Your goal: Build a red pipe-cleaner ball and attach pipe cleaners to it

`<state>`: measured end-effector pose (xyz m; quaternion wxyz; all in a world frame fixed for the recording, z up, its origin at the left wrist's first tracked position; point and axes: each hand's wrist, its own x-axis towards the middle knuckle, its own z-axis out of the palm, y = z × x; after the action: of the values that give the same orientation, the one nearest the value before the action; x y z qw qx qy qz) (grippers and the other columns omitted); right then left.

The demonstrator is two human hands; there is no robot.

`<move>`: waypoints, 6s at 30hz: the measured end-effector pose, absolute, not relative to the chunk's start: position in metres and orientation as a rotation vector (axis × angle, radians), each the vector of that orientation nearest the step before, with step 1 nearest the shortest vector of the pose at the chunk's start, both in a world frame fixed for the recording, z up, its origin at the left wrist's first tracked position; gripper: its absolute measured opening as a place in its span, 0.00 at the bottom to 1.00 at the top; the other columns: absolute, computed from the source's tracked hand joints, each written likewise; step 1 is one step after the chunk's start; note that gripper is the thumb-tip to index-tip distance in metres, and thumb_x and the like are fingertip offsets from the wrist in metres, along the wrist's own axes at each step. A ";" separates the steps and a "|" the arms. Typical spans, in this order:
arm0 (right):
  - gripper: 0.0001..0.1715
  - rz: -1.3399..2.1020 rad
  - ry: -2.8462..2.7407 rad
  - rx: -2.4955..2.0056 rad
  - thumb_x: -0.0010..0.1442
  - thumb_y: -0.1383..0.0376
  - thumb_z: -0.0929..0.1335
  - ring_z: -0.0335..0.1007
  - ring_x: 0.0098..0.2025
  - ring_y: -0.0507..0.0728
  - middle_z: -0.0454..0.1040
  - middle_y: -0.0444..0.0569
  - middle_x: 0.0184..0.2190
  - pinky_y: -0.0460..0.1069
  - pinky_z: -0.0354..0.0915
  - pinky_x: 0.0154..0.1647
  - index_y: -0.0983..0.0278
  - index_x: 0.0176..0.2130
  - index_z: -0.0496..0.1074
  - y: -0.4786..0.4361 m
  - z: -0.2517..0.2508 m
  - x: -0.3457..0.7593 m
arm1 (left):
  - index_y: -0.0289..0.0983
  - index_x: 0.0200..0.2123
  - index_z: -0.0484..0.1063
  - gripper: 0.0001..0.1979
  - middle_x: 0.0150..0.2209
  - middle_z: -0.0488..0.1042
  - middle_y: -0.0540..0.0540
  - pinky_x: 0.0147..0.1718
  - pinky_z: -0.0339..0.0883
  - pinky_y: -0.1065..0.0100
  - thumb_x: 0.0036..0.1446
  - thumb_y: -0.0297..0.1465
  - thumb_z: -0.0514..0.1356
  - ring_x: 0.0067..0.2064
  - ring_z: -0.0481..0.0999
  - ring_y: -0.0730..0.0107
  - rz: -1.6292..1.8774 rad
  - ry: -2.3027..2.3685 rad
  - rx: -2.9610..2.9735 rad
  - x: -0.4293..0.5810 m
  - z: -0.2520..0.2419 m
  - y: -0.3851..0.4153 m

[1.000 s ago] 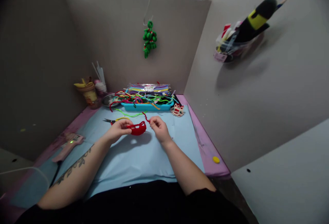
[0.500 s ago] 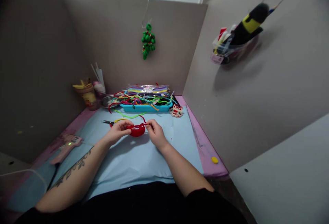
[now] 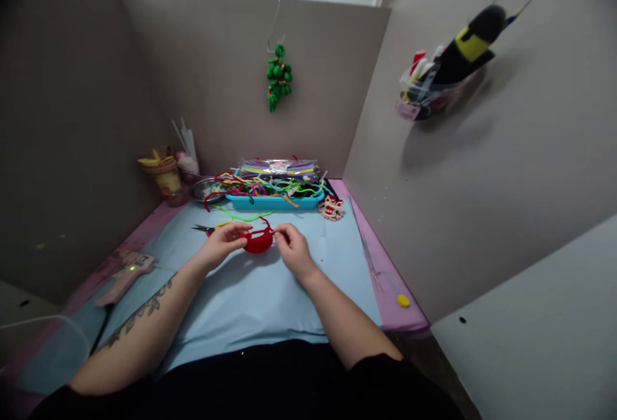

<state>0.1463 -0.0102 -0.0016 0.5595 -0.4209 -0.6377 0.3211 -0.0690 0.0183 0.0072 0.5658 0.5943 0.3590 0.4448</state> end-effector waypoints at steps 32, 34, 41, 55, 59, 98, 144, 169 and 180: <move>0.19 1.409 -1.004 -0.571 0.48 0.52 0.73 0.66 0.27 0.55 0.69 0.42 0.24 0.53 0.66 0.34 0.58 0.27 0.62 0.007 -0.009 0.156 | 0.37 0.49 0.73 0.21 0.48 0.74 0.41 0.51 0.61 0.61 0.54 0.41 0.63 0.52 0.71 0.58 0.909 0.581 1.539 -0.068 0.012 0.011; 0.18 1.456 -0.951 -0.543 0.48 0.53 0.73 0.67 0.27 0.55 0.69 0.42 0.24 0.53 0.66 0.34 0.58 0.27 0.63 0.007 -0.012 0.156 | 0.36 0.44 0.74 0.18 0.43 0.76 0.43 0.47 0.63 0.63 0.52 0.39 0.65 0.46 0.73 0.62 0.892 0.575 1.519 -0.062 0.013 0.007; 0.15 1.555 -0.839 -0.498 0.45 0.59 0.76 0.71 0.41 0.56 0.76 0.45 0.39 0.51 0.67 0.40 0.60 0.27 0.68 0.009 -0.014 0.151 | 0.33 0.33 0.71 0.17 0.28 0.72 0.49 0.34 0.63 0.70 0.51 0.42 0.65 0.30 0.69 0.73 1.005 0.625 1.342 -0.059 0.011 0.006; 0.19 1.381 -1.197 -0.600 0.44 0.53 0.76 0.66 0.31 0.53 0.72 0.45 0.29 0.49 0.63 0.35 0.62 0.26 0.70 -0.003 -0.002 0.151 | 0.34 0.32 0.70 0.17 0.28 0.73 0.48 0.33 0.63 0.71 0.48 0.41 0.68 0.30 0.71 0.73 0.967 0.549 1.123 -0.066 0.009 0.010; 0.17 1.213 -1.379 -0.710 0.49 0.53 0.74 0.64 0.29 0.52 0.70 0.45 0.28 0.48 0.61 0.30 0.62 0.26 0.70 -0.005 0.001 0.156 | 0.34 0.38 0.74 0.21 0.34 0.75 0.45 0.40 0.65 0.68 0.50 0.46 0.65 0.37 0.73 0.69 0.942 0.614 1.298 -0.067 0.007 0.014; 0.08 0.152 -1.954 -1.082 0.59 0.70 0.66 0.64 0.43 0.59 0.77 0.47 0.35 0.56 0.55 0.50 0.59 0.37 0.75 -0.017 -0.004 0.138 | 0.34 0.33 0.74 0.14 0.31 0.76 0.47 0.36 0.66 0.67 0.45 0.38 0.66 0.33 0.73 0.67 0.891 1.018 1.757 -0.049 0.011 0.005; 0.12 0.224 -1.845 -1.006 0.60 0.67 0.65 0.65 0.47 0.60 0.72 0.54 0.42 0.56 0.63 0.52 0.61 0.45 0.72 -0.016 -0.009 0.123 | 0.33 0.30 0.72 0.16 0.26 0.73 0.50 0.27 0.63 0.74 0.40 0.34 0.72 0.26 0.71 0.77 0.994 0.813 0.876 -0.037 0.004 0.003; 0.07 0.946 -1.481 -1.071 0.49 0.64 0.68 0.65 0.44 0.56 0.65 0.48 0.40 0.50 0.65 0.43 0.62 0.23 0.65 0.007 0.003 0.119 | 0.33 0.28 0.69 0.21 0.24 0.73 0.51 0.25 0.63 0.74 0.37 0.40 0.72 0.25 0.71 0.76 0.964 0.994 1.117 -0.030 0.014 -0.006; 0.08 0.926 -1.616 -1.133 0.52 0.66 0.67 0.67 0.45 0.56 0.68 0.49 0.40 0.50 0.62 0.48 0.63 0.23 0.73 0.010 0.011 0.125 | 0.36 0.35 0.64 0.24 0.17 0.70 0.56 0.20 0.57 0.76 0.36 0.36 0.72 0.18 0.66 0.79 0.990 0.977 1.118 -0.033 0.012 -0.004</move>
<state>0.1251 0.0100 0.0109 0.4622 -0.4609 -0.6573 0.3766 -0.0327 -0.0040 0.0123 0.6275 0.4879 0.4264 0.4318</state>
